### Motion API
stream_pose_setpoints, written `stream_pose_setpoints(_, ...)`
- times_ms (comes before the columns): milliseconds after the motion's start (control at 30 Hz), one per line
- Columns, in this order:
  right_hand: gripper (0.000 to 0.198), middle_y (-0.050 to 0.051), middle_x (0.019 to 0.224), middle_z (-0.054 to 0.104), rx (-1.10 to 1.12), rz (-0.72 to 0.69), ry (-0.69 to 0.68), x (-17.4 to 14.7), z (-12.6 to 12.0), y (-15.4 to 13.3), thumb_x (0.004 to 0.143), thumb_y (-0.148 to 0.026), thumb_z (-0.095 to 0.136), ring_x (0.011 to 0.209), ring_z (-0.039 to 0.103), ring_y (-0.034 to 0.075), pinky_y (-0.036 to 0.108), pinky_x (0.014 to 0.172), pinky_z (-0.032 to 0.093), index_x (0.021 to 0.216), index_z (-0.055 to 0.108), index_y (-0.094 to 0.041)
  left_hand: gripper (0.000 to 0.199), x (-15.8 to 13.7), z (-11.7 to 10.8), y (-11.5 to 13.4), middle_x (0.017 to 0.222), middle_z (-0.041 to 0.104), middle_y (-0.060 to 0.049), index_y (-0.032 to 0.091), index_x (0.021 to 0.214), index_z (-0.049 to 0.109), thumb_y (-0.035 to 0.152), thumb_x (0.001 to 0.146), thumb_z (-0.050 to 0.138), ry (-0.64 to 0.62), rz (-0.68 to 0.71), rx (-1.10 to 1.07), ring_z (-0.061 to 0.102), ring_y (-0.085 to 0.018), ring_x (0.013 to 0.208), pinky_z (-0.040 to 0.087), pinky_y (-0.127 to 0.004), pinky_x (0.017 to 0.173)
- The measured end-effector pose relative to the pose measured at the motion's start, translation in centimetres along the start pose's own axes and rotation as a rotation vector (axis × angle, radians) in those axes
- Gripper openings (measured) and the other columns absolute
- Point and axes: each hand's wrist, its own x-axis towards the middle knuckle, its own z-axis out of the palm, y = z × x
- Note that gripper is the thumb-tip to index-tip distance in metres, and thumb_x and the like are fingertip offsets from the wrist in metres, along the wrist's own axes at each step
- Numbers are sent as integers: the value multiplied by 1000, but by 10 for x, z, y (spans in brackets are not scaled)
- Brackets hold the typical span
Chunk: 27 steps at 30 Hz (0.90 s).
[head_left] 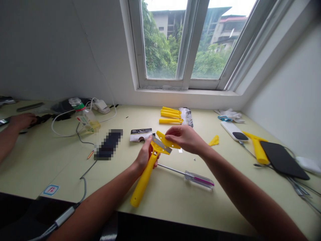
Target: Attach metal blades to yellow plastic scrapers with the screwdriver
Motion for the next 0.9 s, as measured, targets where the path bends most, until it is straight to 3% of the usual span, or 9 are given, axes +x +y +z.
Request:
stream_pose_setpoints(267, 12, 1, 73, 73, -159, -100, 102, 1, 24, -6, 82, -25, 63, 61, 61, 10, 22, 56, 42, 79, 73, -18, 63, -2, 2, -3, 52, 53, 0, 15, 75, 53, 74, 84, 33, 19, 32, 13, 49, -12, 31, 31, -20, 29)
stream_pose_setpoints(467, 12, 2, 74, 72, -242, -116, 94, -1, 33, -6, 84, -25, 62, 63, 60, 12, 24, 58, 40, 81, 73, -19, 59, -4, 4, -1, 53, 52, 1, 16, 73, 50, 73, 83, 37, 60, 27, 56, 49, -12, 32, 31, -20, 30)
stream_pose_setpoints(667, 17, 2, 72, 67, -363, -153, 109, 0, 37, -6, 84, -29, 64, 69, 55, 14, 27, 63, 38, 72, 68, -18, 45, -9, 7, 0, 49, 50, 3, 17, 75, 48, 61, 85, 49, 45, 150, 123, 46, -11, 31, 31, -20, 29)
stream_pose_setpoints(800, 18, 1, 72, 63, -337, -140, 100, 1, 35, -4, 83, -32, 64, 66, 53, 13, 26, 60, 37, 72, 63, -18, 42, -9, 8, 1, 45, 48, 3, 17, 71, 46, 56, 87, 48, 27, 172, 123, 44, -11, 29, 30, -20, 28)
stream_pose_setpoints(900, 18, 1, 78, 64, -249, -118, 90, 2, 29, 0, 83, -37, 62, 68, 54, 13, 25, 60, 39, 83, 64, -19, 43, -10, 9, 3, 44, 47, 3, 17, 68, 45, 55, 89, 46, 19, 206, 138, 43, -10, 28, 28, -19, 29)
